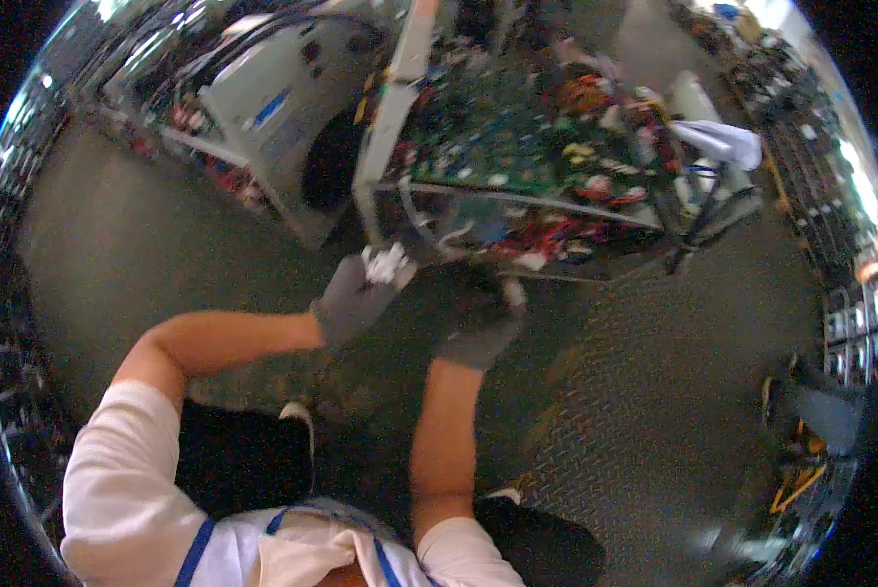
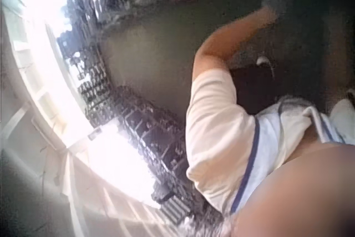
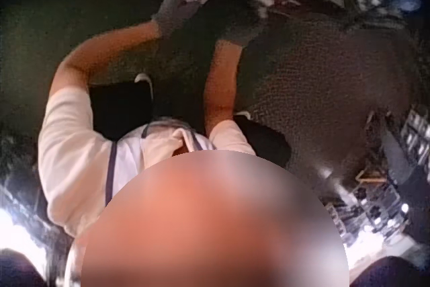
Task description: Connecting wires and white plastic connectors to a large industrial circuit board inside a machine housing.
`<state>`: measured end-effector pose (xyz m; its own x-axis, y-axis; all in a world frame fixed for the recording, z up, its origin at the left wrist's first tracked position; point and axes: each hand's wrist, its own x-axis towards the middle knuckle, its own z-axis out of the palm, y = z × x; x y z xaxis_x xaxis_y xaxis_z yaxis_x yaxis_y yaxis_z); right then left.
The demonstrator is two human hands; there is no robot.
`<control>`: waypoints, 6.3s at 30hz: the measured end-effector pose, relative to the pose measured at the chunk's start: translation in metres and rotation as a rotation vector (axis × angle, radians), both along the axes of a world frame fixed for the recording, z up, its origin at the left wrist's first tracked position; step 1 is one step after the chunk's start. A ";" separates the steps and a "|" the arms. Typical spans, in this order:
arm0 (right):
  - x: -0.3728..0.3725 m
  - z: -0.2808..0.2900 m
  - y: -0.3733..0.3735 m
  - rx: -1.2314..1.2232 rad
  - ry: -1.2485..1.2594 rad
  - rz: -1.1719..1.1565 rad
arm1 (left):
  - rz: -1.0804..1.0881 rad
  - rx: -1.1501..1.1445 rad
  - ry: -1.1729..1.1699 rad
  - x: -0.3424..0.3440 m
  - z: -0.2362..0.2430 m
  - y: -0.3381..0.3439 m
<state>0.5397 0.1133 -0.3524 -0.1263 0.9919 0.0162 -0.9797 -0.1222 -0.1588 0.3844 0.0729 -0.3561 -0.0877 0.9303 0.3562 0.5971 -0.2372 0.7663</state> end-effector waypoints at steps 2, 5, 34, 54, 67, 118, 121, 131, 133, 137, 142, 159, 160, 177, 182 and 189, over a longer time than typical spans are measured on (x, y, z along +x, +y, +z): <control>-0.018 0.013 -0.009 0.056 -0.064 0.020 | 0.024 0.161 -0.147 0.013 0.002 -0.004; -0.033 0.025 -0.020 -0.013 -0.137 0.064 | -0.139 -0.178 -0.322 -0.002 0.019 -0.010; -0.044 -0.006 0.039 0.513 -2.258 -0.945 | -0.360 -0.720 -1.479 -0.032 0.063 0.037; -0.014 -0.059 0.016 0.227 -1.282 -0.473 | -0.151 -0.834 -0.433 -0.031 0.015 0.010; -0.008 -0.044 -0.004 0.072 -0.830 -0.212 | -0.515 -0.962 0.291 -0.051 -0.019 -0.007; -0.312 0.343 -0.008 0.906 -1.776 0.845 | 0.633 -0.969 -1.400 -0.313 0.411 -0.114; -0.373 0.378 -0.034 -0.128 -1.286 1.115 | 0.604 -1.053 -1.339 -0.347 0.405 -0.112; -0.460 0.394 -0.025 -0.074 -1.377 1.005 | 0.445 -1.142 -1.350 -0.442 0.426 -0.069; -0.472 0.390 -0.026 -0.174 -1.368 0.935 | 0.305 -1.161 -1.237 -0.463 0.425 -0.070; -0.504 0.375 -0.046 -0.432 -1.426 0.656 | 0.204 -1.264 -0.814 -0.506 0.398 -0.081; -0.538 0.340 -0.078 -0.375 -1.893 0.303 | 0.386 -1.130 -0.741 -0.585 0.322 -0.123; -0.617 0.193 -0.119 -0.281 -1.740 0.468 | -0.163 -1.407 -0.981 -0.680 0.231 -0.044; -0.613 0.195 -0.115 -0.321 -1.710 0.532 | -0.215 -1.385 -1.001 -0.673 0.218 -0.045; -0.597 0.011 -0.081 0.165 -1.638 0.429 | -0.570 -0.692 -0.447 -0.667 -0.063 -0.011; -0.630 0.042 -0.072 0.060 -1.772 0.065 | -0.620 -0.951 -0.866 -0.678 -0.003 -0.015; -0.648 0.028 -0.067 0.156 -1.725 0.122 | -0.722 -0.986 -0.898 -0.674 -0.025 -0.023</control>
<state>-0.1081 0.0458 -0.3248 -0.1680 0.9785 -0.1198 0.3282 -0.0591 -0.9428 -0.2894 0.0504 -0.3815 0.6347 0.6950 -0.3378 -0.1567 0.5438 0.8244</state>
